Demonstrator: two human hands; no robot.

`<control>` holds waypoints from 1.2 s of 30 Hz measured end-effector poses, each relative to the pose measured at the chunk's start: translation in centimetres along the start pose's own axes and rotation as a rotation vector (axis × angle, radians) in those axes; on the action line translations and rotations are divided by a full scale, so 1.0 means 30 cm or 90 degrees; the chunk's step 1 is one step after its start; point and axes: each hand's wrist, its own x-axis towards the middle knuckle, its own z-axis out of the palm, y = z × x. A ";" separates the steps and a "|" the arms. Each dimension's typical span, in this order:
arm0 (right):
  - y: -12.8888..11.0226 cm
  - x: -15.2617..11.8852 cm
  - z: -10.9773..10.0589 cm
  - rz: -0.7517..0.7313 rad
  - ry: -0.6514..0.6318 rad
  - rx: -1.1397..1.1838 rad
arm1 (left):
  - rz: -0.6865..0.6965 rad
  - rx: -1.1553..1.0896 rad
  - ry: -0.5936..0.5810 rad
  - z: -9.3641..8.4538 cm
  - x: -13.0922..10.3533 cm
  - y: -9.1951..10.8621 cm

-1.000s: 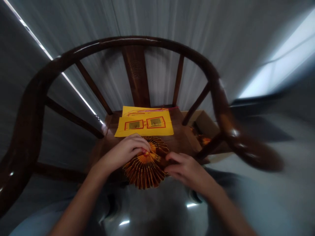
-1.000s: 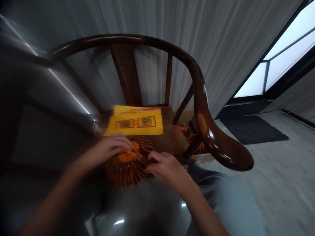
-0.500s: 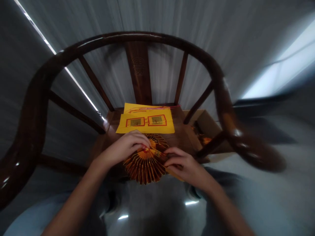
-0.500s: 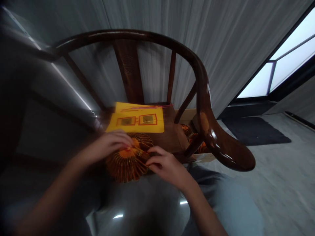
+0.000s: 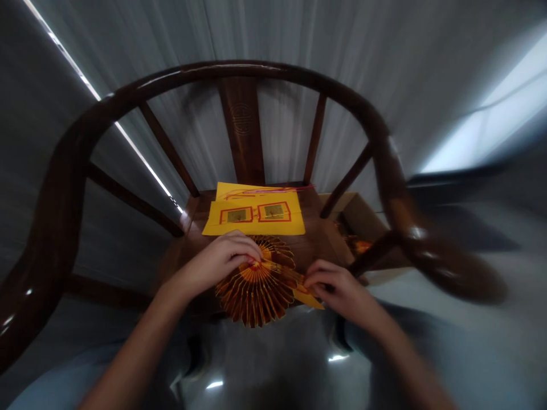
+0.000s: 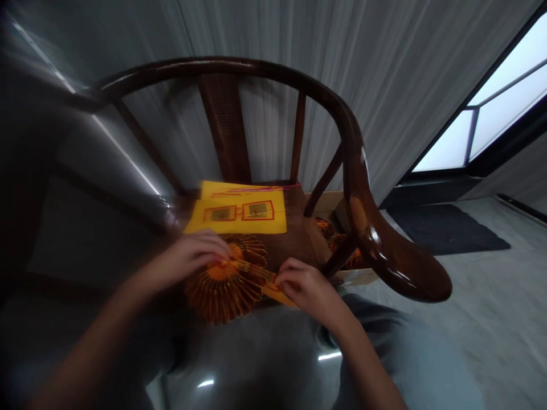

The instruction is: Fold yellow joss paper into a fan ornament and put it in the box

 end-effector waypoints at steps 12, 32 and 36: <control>-0.043 -0.006 -0.002 0.004 -0.011 -0.048 | 0.007 -0.005 -0.005 0.001 0.010 -0.002; -0.078 0.003 0.054 -0.096 0.048 -0.117 | 0.017 -0.003 -0.010 0.000 0.011 -0.006; -0.083 0.018 0.058 -0.142 0.076 -0.176 | -0.001 -0.001 -0.016 -0.003 0.014 0.010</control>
